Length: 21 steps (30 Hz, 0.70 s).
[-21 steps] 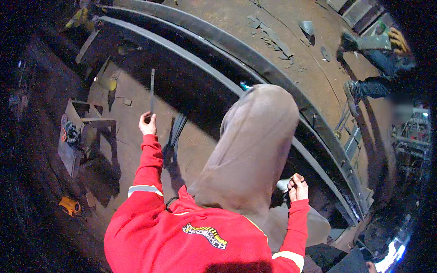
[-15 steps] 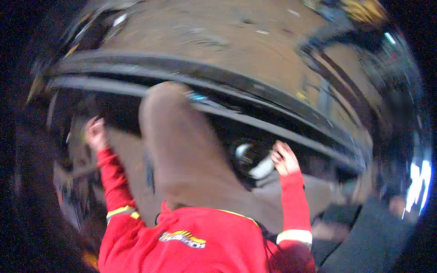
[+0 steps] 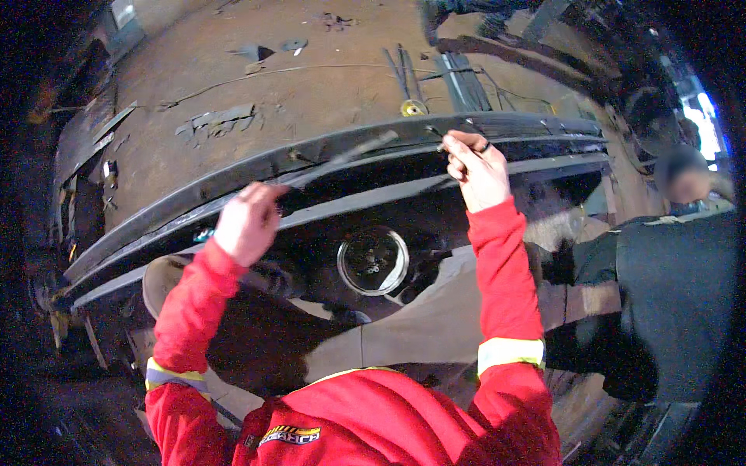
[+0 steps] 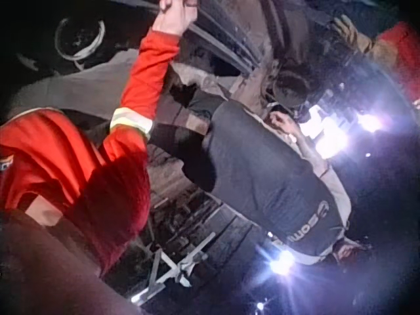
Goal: The person is assembling a long metal frame structure on the floor. They repeatedly pick up bolts and nuts from a bucket and hand-tighten them into pre-drilled holes along the frame's length. The person works sequentially along the frame, securing the components together.
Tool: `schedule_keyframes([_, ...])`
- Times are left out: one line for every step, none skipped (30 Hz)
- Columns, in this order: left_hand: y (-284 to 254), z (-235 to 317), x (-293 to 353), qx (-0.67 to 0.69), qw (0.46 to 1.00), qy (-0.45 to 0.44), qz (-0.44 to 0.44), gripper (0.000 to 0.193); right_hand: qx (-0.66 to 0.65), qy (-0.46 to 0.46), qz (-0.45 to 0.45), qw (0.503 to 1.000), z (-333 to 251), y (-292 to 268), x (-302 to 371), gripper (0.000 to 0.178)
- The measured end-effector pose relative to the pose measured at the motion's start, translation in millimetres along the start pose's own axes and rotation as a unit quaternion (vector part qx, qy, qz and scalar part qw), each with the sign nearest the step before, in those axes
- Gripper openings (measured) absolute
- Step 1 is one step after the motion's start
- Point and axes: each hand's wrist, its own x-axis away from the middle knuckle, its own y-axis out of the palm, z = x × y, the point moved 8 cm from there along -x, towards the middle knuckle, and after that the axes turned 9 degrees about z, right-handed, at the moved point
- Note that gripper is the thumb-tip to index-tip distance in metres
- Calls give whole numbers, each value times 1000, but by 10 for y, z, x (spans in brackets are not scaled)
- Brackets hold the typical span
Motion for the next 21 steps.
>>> schedule_keyframes([287,37,3,-3,1000,25,-5,34,-6,0,-3,1000,-4,29,-58,9])
schedule_keyframes([518,78,22,-6,999,50,-8,33,14,-8,12,1000,7,-9,-129,10])
schedule_keyframes([710,105,29,12,998,55,-13,33,45,-11,19,999,12,-58,-188,9])
schedule_keyframes([849,147,30,29,998,60,-18,34,75,-14,26,997,-23,-116,-236,9])
schedule_keyframes([985,147,34,27,997,63,-27,34,110,0,45,993,-14,-225,-307,11])
schedule_keyframes([1086,164,29,37,996,71,-25,34,171,9,54,984,1,-317,-376,12])
schedule_keyframes([1174,177,25,46,996,78,-22,34,230,19,63,971,28,-395,-442,13])
schedule_keyframes([1252,190,26,54,995,84,-20,34,289,30,70,954,57,-468,-506,14])
schedule_keyframes([1316,176,16,56,995,79,-26,35,322,40,69,943,93,-511,-571,17])
schedule_keyframes([1396,190,-13,53,995,84,-33,35,355,10,53,933,180,-643,-672,16])
schedule_keyframes([1468,204,-40,50,994,89,-39,36,424,-29,37,905,262,-757,-783,16])
schedule_keyframes([1522,207,-52,46,994,89,-45,36,491,-62,18,869,358,-837,-870,15])
schedule_keyframes([1568,227,-76,39,994,91,-55,37,505,-67,6,861,438,-922,-896,17])
schedule_keyframes([1599,248,-100,33,993,93,-63,39,541,-69,-1,838,553,-1054,-960,18])
schedule_keyframes([1594,203,-105,19,993,87,-72,40,550,-71,-3,832,597,-948,-961,18])
schedule_keyframes([1602,207,-107,16,993,92,-75,41,561,-72,-2,825,613,-862,-914,17])
schedule_keyframes([1615,214,-112,13,992,98,-78,42,548,-73,-9,833,647,-856,-911,17])
schedule_keyframes([1624,217,-121,11,991,104,-80,43,569,-79,-12,818,649,-814,-885,17])
schedule_keyframes([1647,208,-122,13,992,108,-69,41,590,-85,-15,803,644,-767,-849,17])
schedule_keyframes([1660,204,-128,15,992,107,-67,41,610,-91,-19,787,650,-730,-822,18])
schedule_keyframes([1677,210,-142,19,992,108,-65,40,632,-95,-28,768,671,-723,-811,19])
